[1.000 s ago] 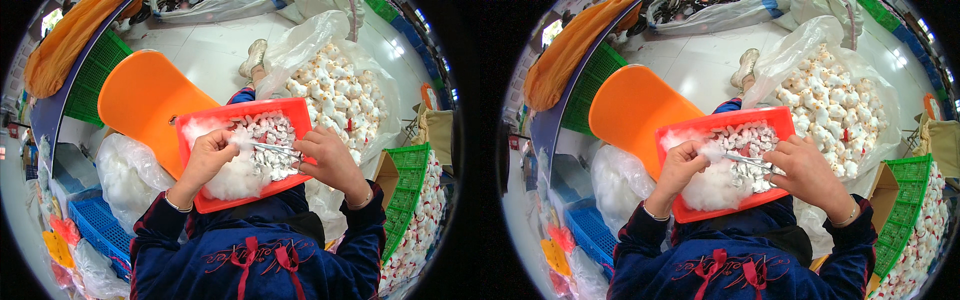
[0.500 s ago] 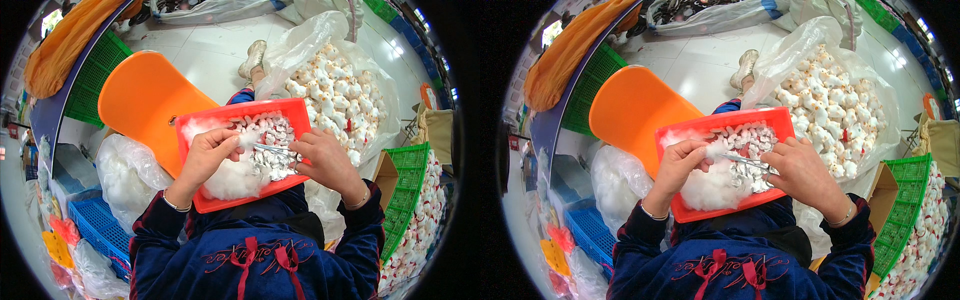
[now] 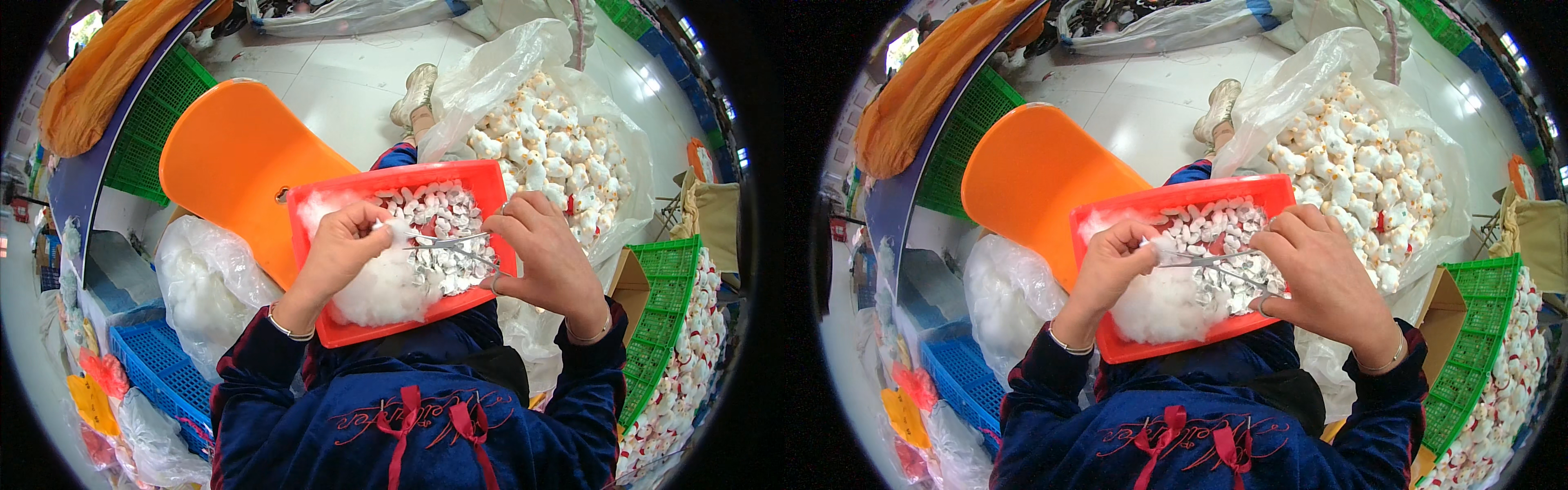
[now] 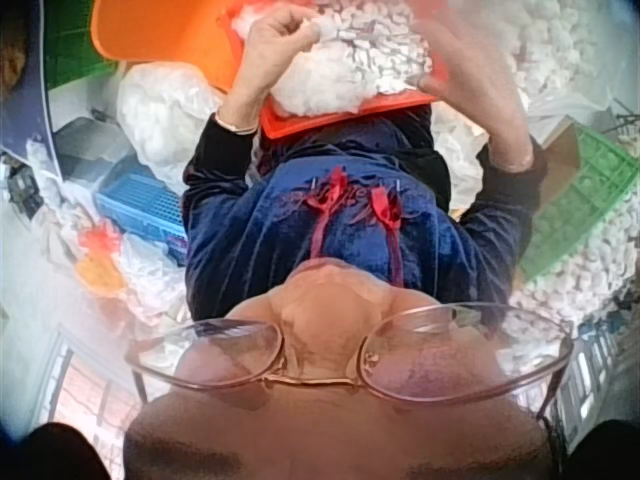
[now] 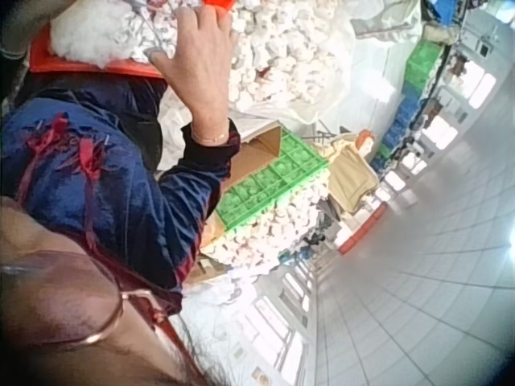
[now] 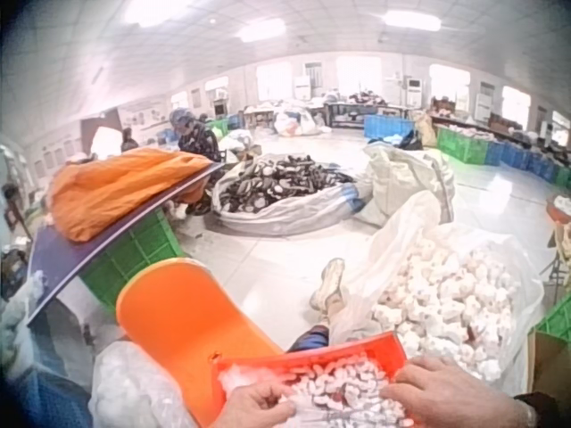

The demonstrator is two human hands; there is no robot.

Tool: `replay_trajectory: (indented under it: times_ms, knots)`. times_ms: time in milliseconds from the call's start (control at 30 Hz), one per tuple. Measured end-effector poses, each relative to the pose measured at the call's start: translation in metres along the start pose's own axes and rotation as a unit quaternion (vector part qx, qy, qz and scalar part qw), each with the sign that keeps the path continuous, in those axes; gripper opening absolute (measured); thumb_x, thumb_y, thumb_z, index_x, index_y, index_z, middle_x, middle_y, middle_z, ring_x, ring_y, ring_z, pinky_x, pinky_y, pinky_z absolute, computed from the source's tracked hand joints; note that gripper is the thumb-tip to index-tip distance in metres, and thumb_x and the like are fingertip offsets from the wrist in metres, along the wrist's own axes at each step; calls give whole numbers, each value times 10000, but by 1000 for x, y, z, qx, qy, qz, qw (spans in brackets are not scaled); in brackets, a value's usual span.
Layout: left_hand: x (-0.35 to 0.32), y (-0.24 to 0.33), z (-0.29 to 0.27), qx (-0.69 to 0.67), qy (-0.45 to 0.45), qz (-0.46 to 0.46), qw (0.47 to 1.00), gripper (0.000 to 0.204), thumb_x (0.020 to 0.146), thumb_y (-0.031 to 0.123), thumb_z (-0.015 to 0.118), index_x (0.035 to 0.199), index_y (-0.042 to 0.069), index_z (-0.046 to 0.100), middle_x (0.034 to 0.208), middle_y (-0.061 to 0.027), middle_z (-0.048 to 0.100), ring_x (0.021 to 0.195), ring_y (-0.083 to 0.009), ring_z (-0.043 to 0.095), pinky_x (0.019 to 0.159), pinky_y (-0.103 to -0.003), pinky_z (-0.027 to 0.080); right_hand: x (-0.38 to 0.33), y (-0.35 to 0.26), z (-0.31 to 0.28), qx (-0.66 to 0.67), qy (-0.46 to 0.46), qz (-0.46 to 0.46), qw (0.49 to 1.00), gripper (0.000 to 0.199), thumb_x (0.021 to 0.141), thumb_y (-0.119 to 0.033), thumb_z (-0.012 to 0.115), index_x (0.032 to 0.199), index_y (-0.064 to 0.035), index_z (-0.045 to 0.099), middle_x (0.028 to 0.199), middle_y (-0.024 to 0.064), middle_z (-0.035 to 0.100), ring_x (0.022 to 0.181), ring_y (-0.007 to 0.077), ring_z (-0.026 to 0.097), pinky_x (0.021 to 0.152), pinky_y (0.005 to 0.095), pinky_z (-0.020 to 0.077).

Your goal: The person sits on the floor and uses scissors to cut white stuffing, then inserts it into small white plush toys held in a red tray. The person repeatedly picks up toys, cuts stuffing, and places the stuffed items back into the tray.

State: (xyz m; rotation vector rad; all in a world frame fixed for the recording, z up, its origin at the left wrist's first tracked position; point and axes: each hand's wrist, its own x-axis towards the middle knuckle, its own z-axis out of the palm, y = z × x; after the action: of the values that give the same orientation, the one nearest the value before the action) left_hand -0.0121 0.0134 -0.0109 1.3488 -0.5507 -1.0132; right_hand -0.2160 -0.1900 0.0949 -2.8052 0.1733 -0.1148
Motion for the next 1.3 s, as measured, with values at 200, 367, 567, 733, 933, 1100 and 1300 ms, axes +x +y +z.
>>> replay_trajectory:
  times_ms: [200, 367, 567, 733, 933, 1100, 1300]
  knots:
    - [-8, 9, 16, 161, 16, 98, 982, 169, 920, 31, 698, 1089, 26, 705, 870, 38, 643, 740, -17, 542, 661, -194, 441, 9, 5, 10, 10, -35, 7, 999, 512, 682, -270, 871, 1130, -99, 693, 1060, 74, 635, 1121, 286, 562, 914, 428, 424]
    - [-9, 10, 14, 118, 31, 59, 991, 202, 917, 25, 709, 1118, 39, 705, 869, 39, 633, 725, -22, 554, 654, -188, 439, 6, 7, 11, 9, -59, 6, 998, 420, 734, -262, 841, 1115, -135, 719, 992, 43, 655, 1040, 255, 589, 852, 418, 404]
    - [-9, 16, 13, 49, 14, 25, 998, 231, 946, 55, 698, 1172, 7, 706, 904, -15, 696, 759, -65, 644, 704, -209, 510, 4, 9, 15, 0, -70, 23, 997, 313, 793, -262, 796, 1073, -133, 742, 917, 51, 662, 942, 258, 622, 812, 424, 413]
    - [-5, 12, 13, 30, -9, 7, 999, 187, 964, 66, 686, 1134, -6, 715, 879, -48, 708, 759, -83, 656, 704, -222, 520, 11, 6, 15, 11, -94, -3, 995, 320, 784, -265, 800, 1067, -127, 739, 918, 53, 665, 949, 266, 627, 827, 438, 430]
    - [-1, 9, 11, 29, -20, -14, 999, 77, 966, 73, 680, 1019, 18, 678, 817, -43, 681, 685, -82, 618, 635, -219, 495, 7, 6, 13, -3, -54, 4, 999, 394, 747, -241, 823, 1104, -116, 716, 980, 61, 657, 1043, 266, 603, 877, 439, 433]
    - [1, 4, 7, -105, 20, -30, 994, 62, 978, 76, 659, 1028, 42, 648, 788, -40, 664, 649, -93, 607, 607, -226, 491, 6, 0, 10, -6, 37, -10, 999, 471, 679, -216, 873, 1105, -106, 705, 975, 56, 642, 985, 271, 589, 884, 415, 424]
    - [0, 7, 9, -109, 6, -27, 994, 76, 978, 82, 669, 1039, 37, 668, 798, -46, 673, 655, -93, 618, 616, -227, 504, 5, 3, 18, -43, -41, 11, 998, 386, 728, -230, 843, 1075, -110, 725, 919, 44, 636, 962, 255, 588, 826, 420, 417]
